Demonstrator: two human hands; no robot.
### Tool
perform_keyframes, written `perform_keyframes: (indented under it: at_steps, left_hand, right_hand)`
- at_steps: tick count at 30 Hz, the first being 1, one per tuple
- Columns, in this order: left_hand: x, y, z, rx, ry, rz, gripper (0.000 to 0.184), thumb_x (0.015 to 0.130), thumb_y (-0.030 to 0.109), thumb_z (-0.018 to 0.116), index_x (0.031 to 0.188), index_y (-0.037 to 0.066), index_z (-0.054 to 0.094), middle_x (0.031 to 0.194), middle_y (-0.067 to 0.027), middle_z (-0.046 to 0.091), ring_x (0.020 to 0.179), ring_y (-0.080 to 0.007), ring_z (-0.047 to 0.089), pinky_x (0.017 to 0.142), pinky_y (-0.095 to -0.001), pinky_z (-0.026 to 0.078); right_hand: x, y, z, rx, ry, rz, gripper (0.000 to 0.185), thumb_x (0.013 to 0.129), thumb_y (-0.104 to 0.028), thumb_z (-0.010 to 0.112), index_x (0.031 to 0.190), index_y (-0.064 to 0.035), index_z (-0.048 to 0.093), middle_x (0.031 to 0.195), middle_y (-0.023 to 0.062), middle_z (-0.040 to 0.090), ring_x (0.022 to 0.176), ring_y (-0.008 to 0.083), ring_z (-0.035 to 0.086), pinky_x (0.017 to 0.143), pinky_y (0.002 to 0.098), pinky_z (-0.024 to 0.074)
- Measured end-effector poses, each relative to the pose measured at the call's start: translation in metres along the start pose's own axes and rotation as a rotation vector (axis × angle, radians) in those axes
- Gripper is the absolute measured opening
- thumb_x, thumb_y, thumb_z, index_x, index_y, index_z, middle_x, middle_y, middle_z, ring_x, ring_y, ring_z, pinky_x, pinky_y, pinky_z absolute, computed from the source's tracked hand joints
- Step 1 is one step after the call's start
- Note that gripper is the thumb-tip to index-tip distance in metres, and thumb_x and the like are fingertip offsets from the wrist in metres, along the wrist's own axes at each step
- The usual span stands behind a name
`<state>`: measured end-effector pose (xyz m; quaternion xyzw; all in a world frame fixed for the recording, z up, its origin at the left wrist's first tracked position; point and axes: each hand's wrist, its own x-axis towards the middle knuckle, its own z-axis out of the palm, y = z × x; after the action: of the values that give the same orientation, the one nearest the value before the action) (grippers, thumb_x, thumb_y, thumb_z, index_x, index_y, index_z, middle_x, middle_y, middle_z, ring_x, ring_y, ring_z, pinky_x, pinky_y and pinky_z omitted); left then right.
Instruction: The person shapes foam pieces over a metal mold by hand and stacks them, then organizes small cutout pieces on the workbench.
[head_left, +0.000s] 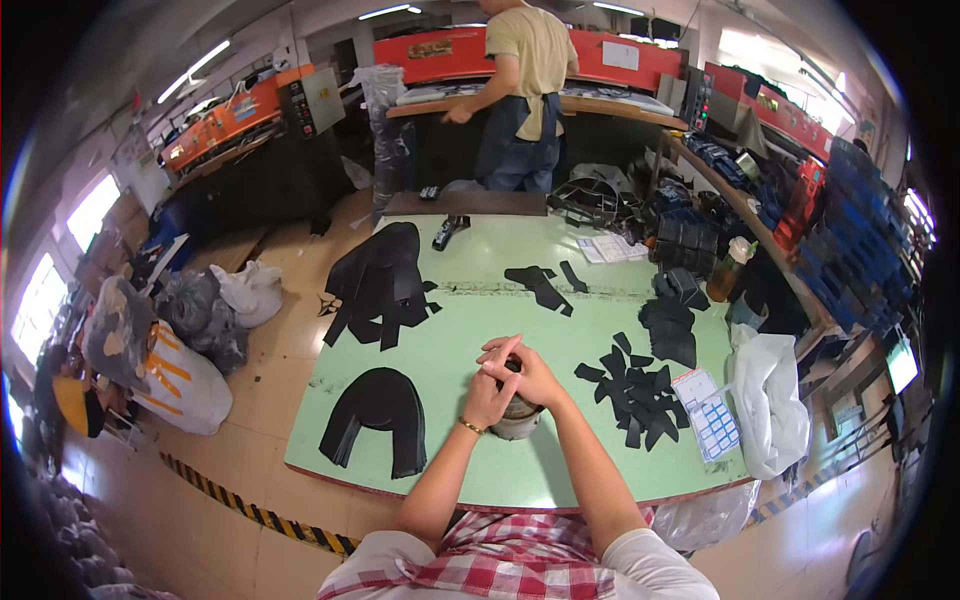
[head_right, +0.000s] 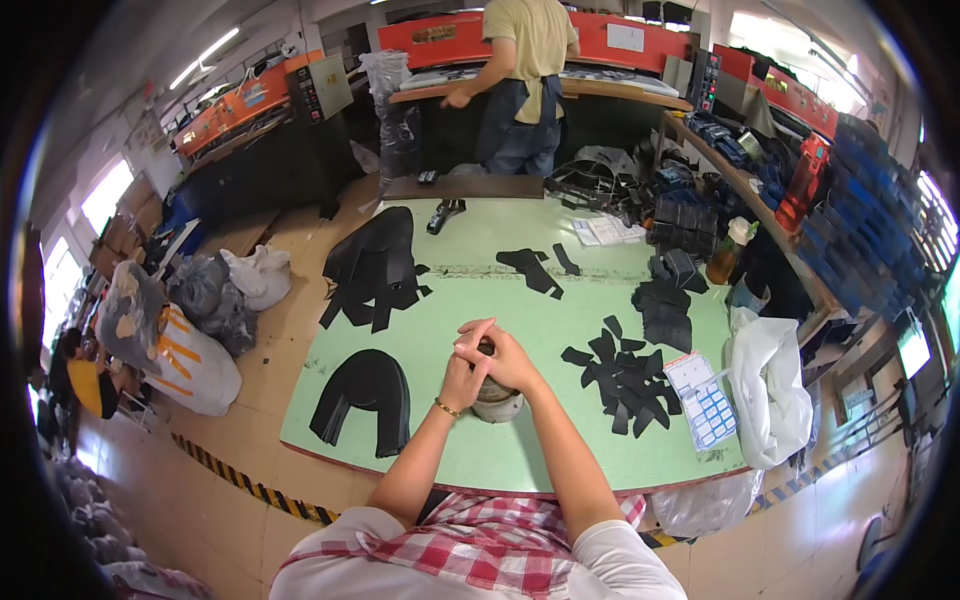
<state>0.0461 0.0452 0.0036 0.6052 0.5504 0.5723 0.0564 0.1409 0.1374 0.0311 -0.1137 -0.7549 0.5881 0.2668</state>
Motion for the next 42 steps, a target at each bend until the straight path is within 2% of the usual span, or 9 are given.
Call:
perform_keyframes:
  at_steps: [4, 10, 13, 16, 19, 22, 25, 42]
  left_hand:
    - [-0.001, 0.003, -0.001, -0.002, -0.009, -0.026, 0.064, 0.094, 0.044, 0.050, 0.144, 0.005, 0.042, 0.125, -0.0226, 0.058, 0.111, -0.0378, 0.058, 0.093, -0.0416, 0.047]
    - [-0.001, 0.000, 0.000, -0.013, -0.006, -0.007, 0.064, 0.094, 0.044, 0.051, 0.143, 0.004, 0.042, 0.125, -0.0227, 0.058, 0.111, -0.0380, 0.058, 0.095, -0.0418, 0.046]
    - [0.000, 0.002, 0.001, -0.016, 0.014, -0.002, 0.063, 0.094, 0.043, 0.051, 0.143, 0.005, 0.042, 0.125, -0.0222, 0.058, 0.111, -0.0381, 0.057, 0.095, -0.0417, 0.045]
    - [0.001, 0.006, 0.001, -0.018, 0.000, -0.052, 0.070, 0.092, 0.052, 0.046, 0.141, 0.002, 0.045, 0.128, -0.0188, 0.056, 0.113, -0.0319, 0.055, 0.100, -0.0403, 0.041]
    - [0.001, 0.006, 0.001, -0.030, -0.009, -0.060, 0.070, 0.092, 0.051, 0.046, 0.141, 0.002, 0.045, 0.127, -0.0185, 0.057, 0.112, -0.0317, 0.055, 0.099, -0.0404, 0.042]
    - [0.003, 0.007, 0.002, -0.016, 0.005, -0.038, 0.070, 0.092, 0.051, 0.047, 0.141, 0.002, 0.045, 0.125, -0.0186, 0.057, 0.111, -0.0316, 0.055, 0.099, -0.0403, 0.041]
    - [0.003, 0.003, 0.000, -0.008, -0.007, -0.014, 0.064, 0.093, 0.046, 0.051, 0.142, 0.006, 0.044, 0.127, -0.0209, 0.059, 0.114, -0.0372, 0.057, 0.098, -0.0414, 0.045]
    - [0.001, -0.001, 0.001, -0.018, -0.003, -0.007, 0.064, 0.092, 0.046, 0.051, 0.142, 0.005, 0.044, 0.126, -0.0206, 0.059, 0.114, -0.0362, 0.058, 0.097, -0.0410, 0.046]
  right_hand:
    - [-0.001, 0.000, -0.001, 0.002, -0.023, 0.025, 0.044, 0.088, -0.029, 0.070, 0.117, 0.0016, 0.058, 0.106, 0.0125, 0.068, 0.102, 0.0204, 0.063, 0.093, 0.0349, 0.0490]
    - [0.000, 0.002, -0.002, -0.006, -0.025, 0.026, 0.045, 0.088, -0.030, 0.071, 0.117, 0.0011, 0.058, 0.107, 0.0122, 0.068, 0.103, 0.0211, 0.063, 0.094, 0.0350, 0.0485]
    - [0.000, 0.005, -0.001, -0.029, 0.012, -0.021, 0.049, 0.086, -0.041, 0.070, 0.113, -0.0005, 0.062, 0.104, 0.0146, 0.067, 0.099, 0.0254, 0.066, 0.091, 0.0346, 0.0495]
    - [-0.001, 0.003, -0.003, -0.044, -0.014, 0.026, 0.046, 0.087, -0.031, 0.072, 0.117, 0.0004, 0.058, 0.108, 0.0122, 0.068, 0.103, 0.0210, 0.063, 0.095, 0.0339, 0.0479]
    - [-0.001, 0.000, -0.002, -0.028, -0.005, 0.005, 0.050, 0.085, -0.041, 0.070, 0.113, 0.0005, 0.062, 0.108, 0.0160, 0.067, 0.101, 0.0265, 0.065, 0.092, 0.0359, 0.0492]
    - [-0.001, -0.004, -0.003, -0.035, -0.009, 0.009, 0.051, 0.085, -0.040, 0.071, 0.114, 0.0012, 0.062, 0.109, 0.0165, 0.066, 0.102, 0.0270, 0.065, 0.092, 0.0359, 0.0491]
    - [0.000, -0.001, -0.002, -0.034, 0.000, 0.002, 0.052, 0.085, -0.040, 0.071, 0.114, 0.0018, 0.062, 0.108, 0.0170, 0.066, 0.101, 0.0275, 0.065, 0.092, 0.0358, 0.0492]
    - [-0.002, -0.002, -0.003, -0.025, -0.009, -0.001, 0.050, 0.086, -0.038, 0.071, 0.115, 0.0020, 0.061, 0.108, 0.0158, 0.066, 0.101, 0.0264, 0.065, 0.092, 0.0353, 0.0489]
